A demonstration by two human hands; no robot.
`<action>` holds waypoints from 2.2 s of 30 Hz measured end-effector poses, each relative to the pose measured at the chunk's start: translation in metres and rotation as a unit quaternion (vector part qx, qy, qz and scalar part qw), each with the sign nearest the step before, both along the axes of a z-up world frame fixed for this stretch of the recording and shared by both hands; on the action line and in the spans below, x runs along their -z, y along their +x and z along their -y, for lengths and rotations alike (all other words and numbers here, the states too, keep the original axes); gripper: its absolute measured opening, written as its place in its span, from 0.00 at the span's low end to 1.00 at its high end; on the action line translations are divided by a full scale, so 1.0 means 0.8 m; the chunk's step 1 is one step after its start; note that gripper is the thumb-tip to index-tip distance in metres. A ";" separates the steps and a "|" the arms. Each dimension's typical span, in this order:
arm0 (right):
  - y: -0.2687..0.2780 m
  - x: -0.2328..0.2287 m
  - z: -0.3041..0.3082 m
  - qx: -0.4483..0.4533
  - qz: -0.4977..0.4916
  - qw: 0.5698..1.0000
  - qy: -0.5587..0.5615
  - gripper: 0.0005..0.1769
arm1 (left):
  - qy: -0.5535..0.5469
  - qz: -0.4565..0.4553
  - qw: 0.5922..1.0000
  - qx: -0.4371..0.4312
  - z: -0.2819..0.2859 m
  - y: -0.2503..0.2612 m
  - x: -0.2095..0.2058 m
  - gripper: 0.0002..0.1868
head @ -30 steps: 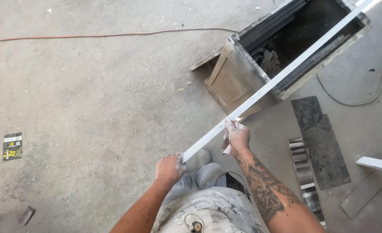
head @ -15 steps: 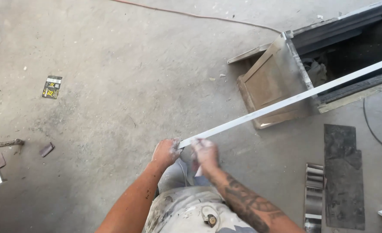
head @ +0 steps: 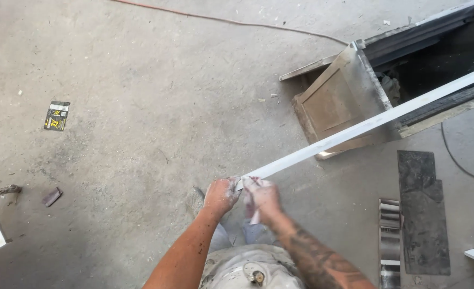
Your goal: Manual sanding of the edges and surfaces of white boards and trim pieces using sandpaper to achieve a smooth finish.
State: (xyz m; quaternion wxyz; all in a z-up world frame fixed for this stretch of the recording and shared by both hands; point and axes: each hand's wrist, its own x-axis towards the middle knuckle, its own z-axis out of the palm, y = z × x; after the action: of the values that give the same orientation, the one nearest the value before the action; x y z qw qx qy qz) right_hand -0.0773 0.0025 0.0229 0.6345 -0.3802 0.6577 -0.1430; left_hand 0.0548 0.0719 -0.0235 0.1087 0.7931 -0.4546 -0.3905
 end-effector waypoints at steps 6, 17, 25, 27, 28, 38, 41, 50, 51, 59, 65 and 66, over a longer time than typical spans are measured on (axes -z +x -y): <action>-0.095 0.014 0.126 0.097 -0.025 0.990 -0.098 0.10 | 0.002 -0.017 1.000 0.006 0.007 0.001 -0.035 0.11; -0.128 0.029 0.165 -0.076 -0.125 0.988 -0.055 0.26 | -0.030 -0.005 1.000 -0.006 0.000 -0.014 -0.021 0.10; -0.015 -0.027 0.001 -0.054 -0.111 0.992 0.041 0.15 | -0.024 0.012 0.999 0.020 -0.003 -0.019 -0.030 0.08; -0.023 -0.051 0.033 -0.081 -0.109 0.989 0.061 0.17 | -0.026 0.019 0.999 0.029 -0.001 -0.015 -0.028 0.08; -0.035 -0.091 0.061 -0.053 -0.116 0.992 0.023 0.19 | -0.025 0.014 0.999 0.022 -0.002 -0.015 -0.030 0.08; -0.116 -0.035 0.113 0.117 -0.086 0.988 -0.058 0.19 | -0.024 0.022 0.999 -0.010 0.000 -0.021 -0.035 0.08; -0.077 -0.023 0.031 0.014 -0.083 0.996 0.035 0.16 | -0.032 0.019 0.999 -0.002 -0.006 -0.019 -0.031 0.09; -0.073 -0.042 0.059 0.129 0.002 0.991 -0.033 0.13 | -0.022 0.027 0.999 0.005 -0.005 -0.024 -0.034 0.10; -0.067 -0.035 0.050 0.126 0.003 0.991 -0.033 0.13 | -0.022 0.027 0.999 0.002 -0.002 -0.022 -0.034 0.10; -0.064 -0.044 0.059 0.082 -0.037 0.994 -0.067 0.13 | -0.053 0.039 0.998 -0.011 -0.004 -0.023 -0.024 0.10; -0.076 -0.015 0.079 0.113 -0.035 0.989 -0.090 0.12 | -0.057 0.036 0.998 0.007 -0.006 -0.022 -0.020 0.08; -0.070 -0.021 0.069 0.112 -0.035 0.989 -0.090 0.12 | -0.057 0.036 0.998 0.006 -0.006 -0.021 -0.023 0.08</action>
State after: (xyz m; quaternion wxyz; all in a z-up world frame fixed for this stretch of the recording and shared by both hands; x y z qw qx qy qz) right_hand -0.1330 -0.0529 0.0396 0.5539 -0.3645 0.7025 -0.2585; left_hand 0.0382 0.0770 -0.0049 0.1351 0.7963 -0.4848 -0.3357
